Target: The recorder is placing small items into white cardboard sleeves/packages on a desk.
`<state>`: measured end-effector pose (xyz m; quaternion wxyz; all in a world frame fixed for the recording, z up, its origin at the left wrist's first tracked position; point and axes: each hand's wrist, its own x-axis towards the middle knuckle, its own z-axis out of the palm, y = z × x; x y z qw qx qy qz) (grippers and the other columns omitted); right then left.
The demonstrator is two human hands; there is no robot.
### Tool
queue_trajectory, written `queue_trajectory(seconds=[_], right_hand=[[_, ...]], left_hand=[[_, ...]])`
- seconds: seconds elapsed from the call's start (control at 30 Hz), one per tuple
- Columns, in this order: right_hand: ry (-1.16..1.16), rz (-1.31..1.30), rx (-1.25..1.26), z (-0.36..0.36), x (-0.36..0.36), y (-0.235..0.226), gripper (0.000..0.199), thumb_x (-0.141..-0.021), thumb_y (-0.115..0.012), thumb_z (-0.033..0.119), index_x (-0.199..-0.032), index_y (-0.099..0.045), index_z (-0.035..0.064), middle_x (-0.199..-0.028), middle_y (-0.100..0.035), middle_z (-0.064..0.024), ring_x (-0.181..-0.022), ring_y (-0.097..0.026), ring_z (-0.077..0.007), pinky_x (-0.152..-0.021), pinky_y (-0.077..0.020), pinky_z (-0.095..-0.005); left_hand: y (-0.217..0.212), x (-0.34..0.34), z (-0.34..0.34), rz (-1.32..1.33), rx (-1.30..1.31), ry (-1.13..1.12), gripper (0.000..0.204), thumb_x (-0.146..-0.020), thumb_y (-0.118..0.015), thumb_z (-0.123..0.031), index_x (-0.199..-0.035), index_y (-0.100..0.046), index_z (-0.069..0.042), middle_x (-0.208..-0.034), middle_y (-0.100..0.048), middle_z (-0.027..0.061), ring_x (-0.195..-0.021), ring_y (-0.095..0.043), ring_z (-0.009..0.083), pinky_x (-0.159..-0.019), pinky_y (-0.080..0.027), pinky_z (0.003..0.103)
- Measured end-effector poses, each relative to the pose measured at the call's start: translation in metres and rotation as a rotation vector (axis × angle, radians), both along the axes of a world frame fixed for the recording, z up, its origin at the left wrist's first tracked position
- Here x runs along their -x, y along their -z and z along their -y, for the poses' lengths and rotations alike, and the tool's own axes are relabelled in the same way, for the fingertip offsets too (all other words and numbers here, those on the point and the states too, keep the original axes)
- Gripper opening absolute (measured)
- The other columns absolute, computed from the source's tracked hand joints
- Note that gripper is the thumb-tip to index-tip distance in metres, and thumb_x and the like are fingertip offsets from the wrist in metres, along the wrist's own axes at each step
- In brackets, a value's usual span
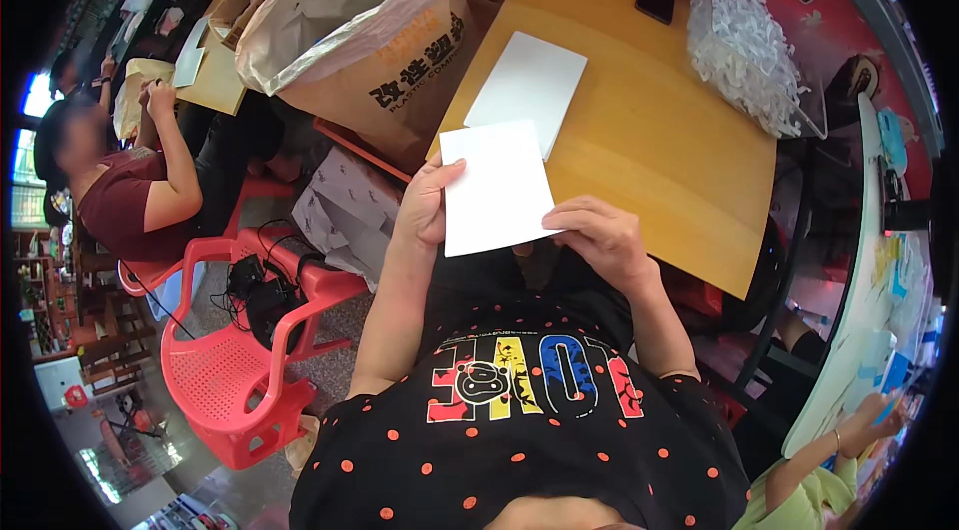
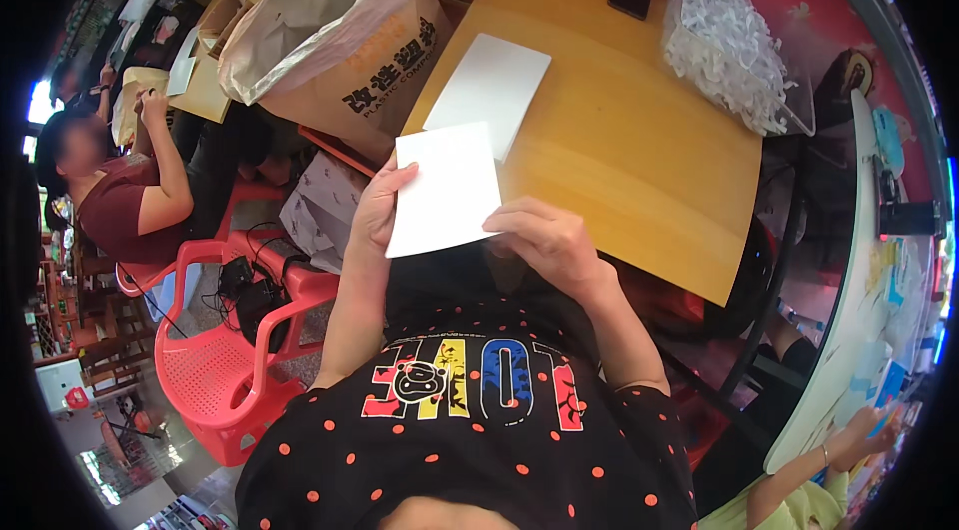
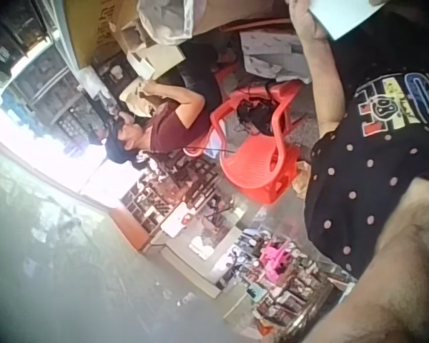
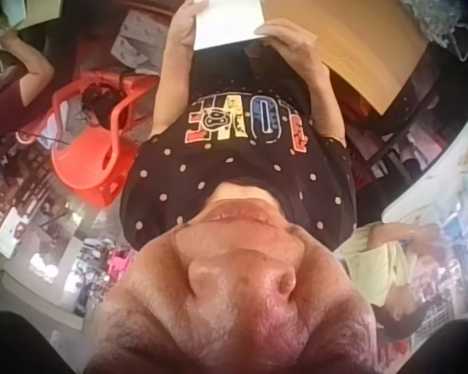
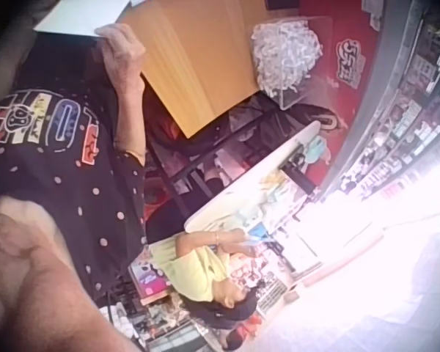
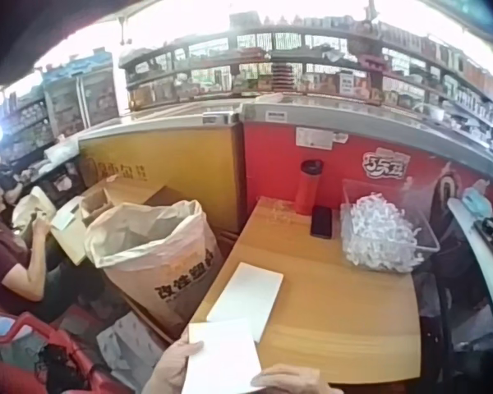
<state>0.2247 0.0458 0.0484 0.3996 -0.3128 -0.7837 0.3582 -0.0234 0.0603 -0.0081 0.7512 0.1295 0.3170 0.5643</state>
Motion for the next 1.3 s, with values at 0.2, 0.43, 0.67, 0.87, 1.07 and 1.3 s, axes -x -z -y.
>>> queue_trajectory(seconds=[0.2,0.43,0.67,0.87,1.07,1.3], right_hand=[[0.117,-0.419,0.752,0.001,-0.010,-0.018,0.006,-0.084,-0.065,0.004,-0.086,-0.069,0.0001,-0.078,-0.066,-0.0034,-0.070,-0.062,-0.0108,-0.062,-0.0493,-0.0231],[0.091,-0.531,0.871,-0.021,-0.005,0.025,0.016,-0.084,-0.067,0.014,-0.087,-0.070,-0.0017,-0.088,-0.068,-0.0032,-0.083,-0.060,-0.0113,-0.086,-0.0447,-0.0285],[0.187,-0.663,0.731,-0.018,0.002,0.036,0.009,-0.082,-0.068,0.005,-0.086,-0.069,-0.0025,-0.087,-0.068,-0.0040,-0.082,-0.060,-0.0105,-0.076,-0.0468,-0.0244],[0.145,-0.250,0.224,-0.017,-0.010,0.013,0.004,-0.081,-0.068,0.000,-0.084,-0.069,-0.0022,-0.083,-0.067,-0.0050,-0.079,-0.058,-0.0099,-0.068,-0.0452,-0.0236],[0.162,-0.494,0.555,-0.012,-0.004,0.019,0.004,-0.076,-0.072,-0.001,-0.078,-0.068,-0.0013,-0.080,-0.068,-0.0057,-0.076,-0.060,-0.0100,-0.069,-0.0464,-0.0223],[0.214,-0.625,0.751,-0.013,-0.001,0.026,0.011,-0.073,-0.074,0.000,-0.071,-0.063,0.0008,-0.076,-0.067,-0.0075,-0.068,-0.061,-0.0101,-0.066,-0.0488,-0.0230]], left_hand=[[-0.025,-0.020,0.021,-0.309,-0.158,-0.080,0.032,-0.081,-0.049,0.013,-0.105,-0.066,0.001,-0.113,-0.063,0.0182,-0.109,-0.060,0.0272,-0.094,-0.048,0.036],[-0.062,-0.021,0.034,-1.223,-1.035,0.006,0.013,-0.072,-0.055,0.012,-0.073,-0.065,0.003,-0.113,-0.065,0.0168,-0.119,-0.054,0.0339,-0.098,-0.045,0.039],[-0.061,-0.026,0.047,-1.456,-0.980,-0.098,0.024,-0.073,-0.057,0.011,-0.093,-0.068,0.005,-0.128,-0.054,0.0202,-0.126,-0.046,0.0345,-0.101,-0.041,0.038],[-0.040,-0.011,0.066,-0.391,-0.044,0.055,0.017,-0.091,-0.054,-0.004,-0.103,-0.062,0.004,-0.093,-0.066,0.0125,-0.066,-0.067,0.0161,-0.041,-0.041,0.016],[-0.043,-0.026,0.061,-0.227,0.069,0.183,0.017,-0.089,-0.058,-0.003,-0.104,-0.062,0.004,-0.089,-0.067,0.0135,-0.044,-0.060,0.0130,-0.026,-0.030,0.016],[-0.033,-0.028,0.063,-0.206,-0.064,0.104,0.029,-0.092,-0.047,-0.006,-0.115,-0.056,0.010,-0.104,-0.064,0.0227,-0.088,-0.068,0.0302,-0.070,-0.058,0.032]])
